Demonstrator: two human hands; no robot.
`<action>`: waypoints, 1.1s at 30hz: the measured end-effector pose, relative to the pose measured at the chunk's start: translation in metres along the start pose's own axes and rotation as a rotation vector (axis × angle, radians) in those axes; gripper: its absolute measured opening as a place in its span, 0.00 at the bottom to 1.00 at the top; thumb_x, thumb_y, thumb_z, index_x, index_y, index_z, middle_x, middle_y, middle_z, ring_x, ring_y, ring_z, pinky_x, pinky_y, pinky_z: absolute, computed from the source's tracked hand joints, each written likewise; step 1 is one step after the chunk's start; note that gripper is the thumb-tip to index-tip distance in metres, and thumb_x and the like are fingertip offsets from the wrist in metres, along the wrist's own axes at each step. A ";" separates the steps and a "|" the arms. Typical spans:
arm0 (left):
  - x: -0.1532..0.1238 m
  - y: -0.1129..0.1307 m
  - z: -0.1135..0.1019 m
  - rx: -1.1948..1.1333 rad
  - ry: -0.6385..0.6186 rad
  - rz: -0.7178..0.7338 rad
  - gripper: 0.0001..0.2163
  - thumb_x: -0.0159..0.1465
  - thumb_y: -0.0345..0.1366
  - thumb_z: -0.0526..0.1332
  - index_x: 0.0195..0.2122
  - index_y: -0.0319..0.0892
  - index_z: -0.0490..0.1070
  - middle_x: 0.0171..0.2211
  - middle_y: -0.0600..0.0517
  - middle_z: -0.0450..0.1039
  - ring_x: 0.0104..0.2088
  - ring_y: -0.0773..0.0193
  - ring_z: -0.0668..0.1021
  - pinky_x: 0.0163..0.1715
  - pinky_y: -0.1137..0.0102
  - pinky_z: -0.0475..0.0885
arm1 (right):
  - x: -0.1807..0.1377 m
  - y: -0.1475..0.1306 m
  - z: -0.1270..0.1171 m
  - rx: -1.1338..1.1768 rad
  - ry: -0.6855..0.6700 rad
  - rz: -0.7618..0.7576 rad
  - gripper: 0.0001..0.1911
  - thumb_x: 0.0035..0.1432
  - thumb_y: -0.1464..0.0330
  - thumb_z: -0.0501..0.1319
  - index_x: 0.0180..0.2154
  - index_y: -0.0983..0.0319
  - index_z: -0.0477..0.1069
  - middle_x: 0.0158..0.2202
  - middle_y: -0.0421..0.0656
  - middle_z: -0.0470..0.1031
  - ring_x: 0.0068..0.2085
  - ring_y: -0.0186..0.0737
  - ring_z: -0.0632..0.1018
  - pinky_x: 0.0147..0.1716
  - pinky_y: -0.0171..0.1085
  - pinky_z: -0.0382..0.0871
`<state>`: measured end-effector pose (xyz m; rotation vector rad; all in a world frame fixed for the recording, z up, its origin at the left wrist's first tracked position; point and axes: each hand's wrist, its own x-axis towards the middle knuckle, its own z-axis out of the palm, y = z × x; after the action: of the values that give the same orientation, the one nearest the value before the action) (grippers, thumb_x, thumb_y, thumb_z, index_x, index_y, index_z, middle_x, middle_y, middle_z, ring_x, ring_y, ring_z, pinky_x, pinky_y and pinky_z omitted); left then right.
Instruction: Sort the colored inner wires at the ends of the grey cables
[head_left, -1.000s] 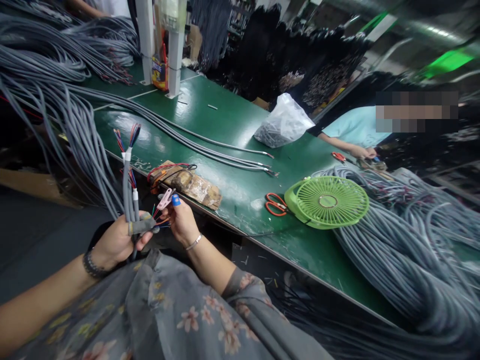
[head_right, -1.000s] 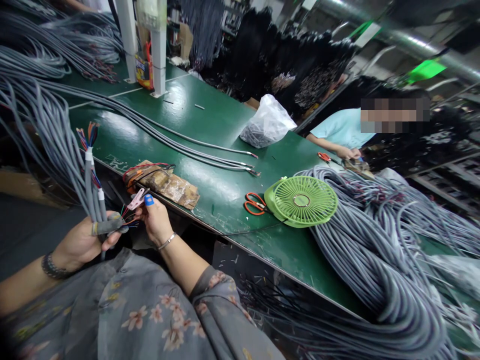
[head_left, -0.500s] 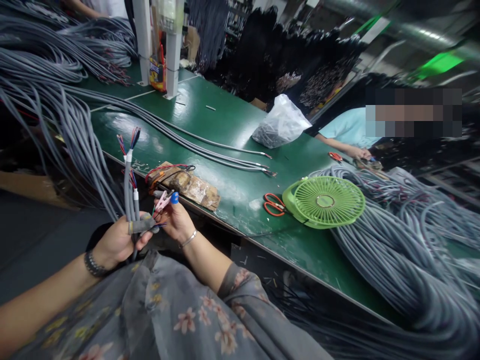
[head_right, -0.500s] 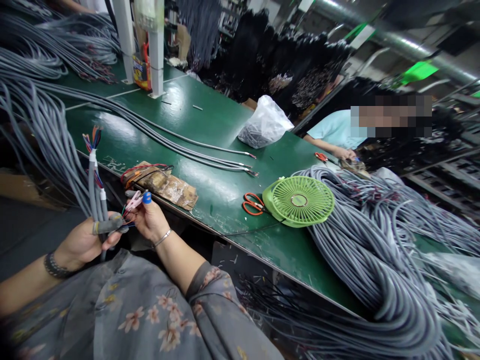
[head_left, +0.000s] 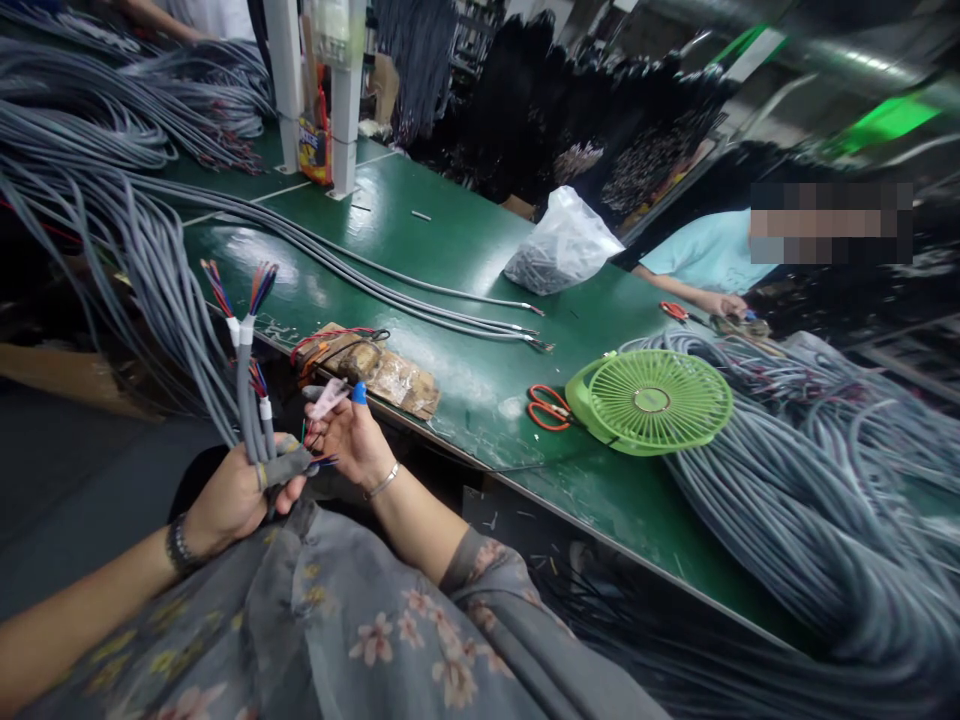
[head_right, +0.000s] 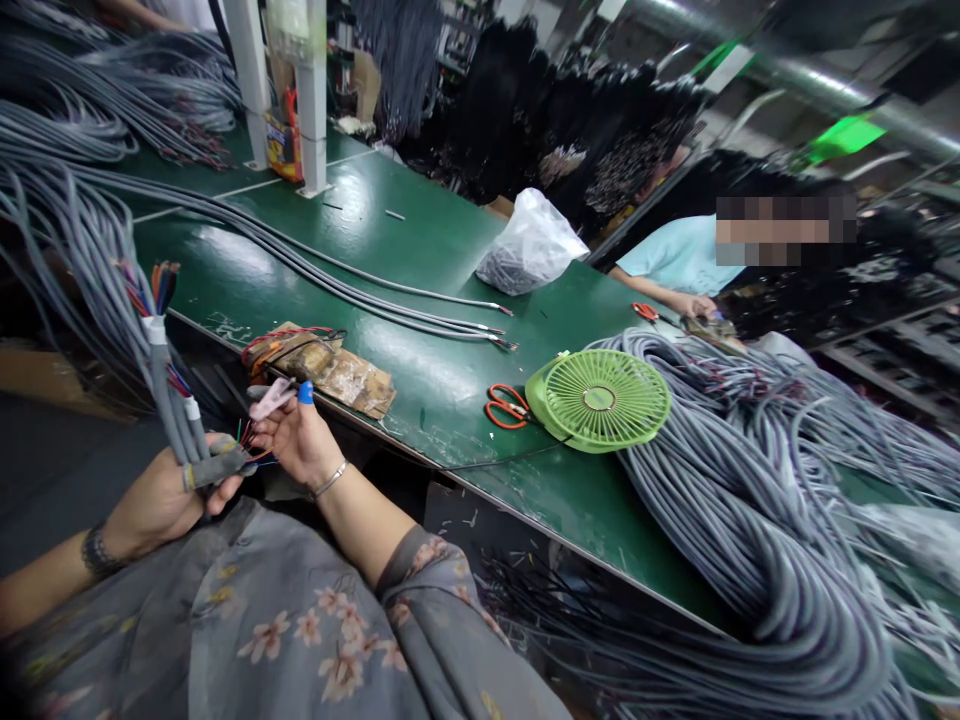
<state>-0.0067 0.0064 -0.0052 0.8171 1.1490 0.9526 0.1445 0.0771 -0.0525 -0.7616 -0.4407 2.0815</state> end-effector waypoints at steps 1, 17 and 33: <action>-0.001 0.000 0.001 -0.006 0.016 0.007 0.26 0.41 0.56 0.87 0.19 0.44 0.76 0.14 0.55 0.70 0.14 0.70 0.67 0.17 0.72 0.59 | -0.001 0.000 0.000 -0.013 0.003 -0.011 0.30 0.78 0.41 0.64 0.38 0.60 0.79 0.32 0.41 0.82 0.29 0.36 0.76 0.31 0.33 0.78; 0.009 0.000 0.003 0.012 0.059 0.024 0.19 0.45 0.48 0.82 0.20 0.44 0.75 0.15 0.54 0.71 0.16 0.70 0.66 0.18 0.72 0.60 | 0.000 0.004 0.005 -0.084 0.115 -0.173 0.21 0.67 0.50 0.79 0.36 0.60 0.82 0.31 0.41 0.81 0.30 0.36 0.76 0.29 0.32 0.77; -0.008 -0.003 0.001 0.007 0.065 0.028 0.22 0.45 0.51 0.84 0.20 0.45 0.74 0.16 0.54 0.72 0.15 0.69 0.68 0.18 0.71 0.61 | -0.004 -0.004 -0.001 -0.014 0.068 0.004 0.28 0.79 0.43 0.64 0.38 0.60 0.80 0.33 0.44 0.81 0.31 0.39 0.77 0.32 0.35 0.80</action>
<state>-0.0063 -0.0019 -0.0051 0.8145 1.1999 1.0051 0.1491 0.0761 -0.0497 -0.8400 -0.4172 2.0516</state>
